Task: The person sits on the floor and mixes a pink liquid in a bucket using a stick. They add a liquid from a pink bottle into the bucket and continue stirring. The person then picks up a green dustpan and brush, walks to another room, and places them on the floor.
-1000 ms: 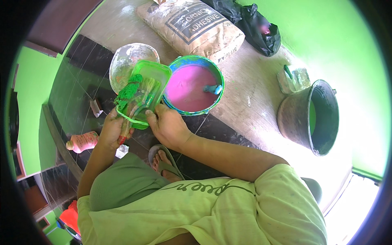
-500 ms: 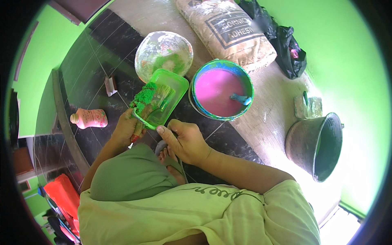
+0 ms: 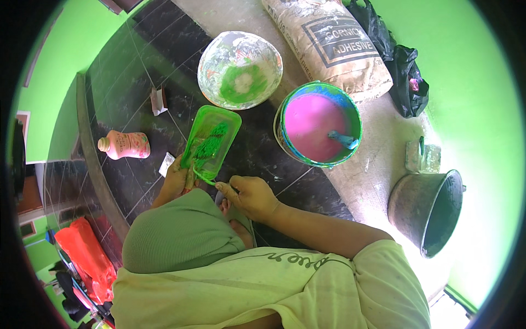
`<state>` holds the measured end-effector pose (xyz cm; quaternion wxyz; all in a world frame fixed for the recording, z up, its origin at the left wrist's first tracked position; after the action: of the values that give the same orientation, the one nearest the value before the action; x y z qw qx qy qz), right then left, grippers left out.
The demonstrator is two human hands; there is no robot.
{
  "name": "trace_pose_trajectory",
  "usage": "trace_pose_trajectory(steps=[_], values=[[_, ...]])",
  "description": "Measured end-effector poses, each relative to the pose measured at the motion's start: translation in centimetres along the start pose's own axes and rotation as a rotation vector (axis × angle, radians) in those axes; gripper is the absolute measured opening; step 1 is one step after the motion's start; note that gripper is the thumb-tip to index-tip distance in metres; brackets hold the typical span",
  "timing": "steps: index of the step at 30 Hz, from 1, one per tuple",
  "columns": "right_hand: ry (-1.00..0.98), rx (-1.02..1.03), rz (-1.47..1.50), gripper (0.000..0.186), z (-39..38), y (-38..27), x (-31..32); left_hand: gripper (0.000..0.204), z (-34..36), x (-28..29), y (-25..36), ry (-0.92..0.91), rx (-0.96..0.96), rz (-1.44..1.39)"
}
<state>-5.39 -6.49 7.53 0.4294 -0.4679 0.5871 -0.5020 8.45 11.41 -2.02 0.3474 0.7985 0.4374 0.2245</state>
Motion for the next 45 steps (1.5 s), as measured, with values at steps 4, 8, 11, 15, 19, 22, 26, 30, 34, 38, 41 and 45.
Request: trace_pose_trajectory(steps=[4, 8, 11, 15, 19, 22, 26, 30, 34, 38, 41, 45], values=[[-0.050, -0.049, -0.143, 0.051, 1.5, 3.2, -1.5, 0.051, 1.6, 1.6, -1.9, -0.041, -0.048, 0.011], [-0.105, -0.058, -0.167, 0.052, 2.9, 5.2, -2.4, 0.051, 3.3, 3.2, -4.2, 0.013, -0.022, -0.046], [-0.108, 0.016, -0.294, 0.052, 3.9, 5.2, -2.4, 0.048, 4.1, 3.5, -5.3, 0.004, -0.032, -0.095], [-0.130, -0.057, -0.335, 0.058, 5.4, 6.8, -2.4, 0.042, 5.2, 3.4, -6.4, 0.066, 0.006, -0.108], [-0.111, -0.104, -0.380, 0.060, 6.2, 8.6, -2.1, 0.035, 6.1, 2.7, -6.5, 0.091, 0.006, -0.078], [-0.102, -0.108, -0.481, 0.060, 6.3, 9.4, -2.0, 0.033, 6.7, 2.3, -6.3, 0.078, -0.004, -0.076], [-0.113, -0.034, -0.590, 0.055, 6.1, 8.3, -2.2, 0.037, 7.3, 2.5, -6.0, 0.098, 0.021, -0.027], [-0.168, -0.012, -0.629, 0.046, 4.9, 4.3, -1.8, 0.040, 7.0, 2.9, -6.6, 0.146, 0.118, 0.031], [-0.168, 0.052, -0.440, 0.033, 2.0, -3.6, 2.4, 0.042, 7.2, 3.4, -7.1, 0.138, 0.149, 0.022], [0.093, 0.362, -0.760, 0.027, -1.3, -14.0, 11.0, 0.041, 7.7, 4.4, -7.1, 0.114, 0.141, 0.056], [0.391, 0.380, -1.212, 0.038, -3.1, -17.9, 17.3, 0.041, 7.5, 5.2, -6.8, 0.123, 0.123, 0.137], [0.402, -0.226, -1.289, 0.045, -3.8, -13.2, 23.9, 0.040, 7.7, 5.9, -6.8, 0.155, 0.138, 0.164]])
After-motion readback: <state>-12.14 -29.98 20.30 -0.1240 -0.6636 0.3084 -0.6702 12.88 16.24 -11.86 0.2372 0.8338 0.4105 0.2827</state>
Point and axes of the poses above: each hand's wrist, its own z-axis towards the middle knuckle, its own x-axis out of the back of the hand, y = z × x, the point moved 10 cm from there along z, towards the middle knuckle, and after that the axes turned 13 degrees about z, right-handed, at the moved point
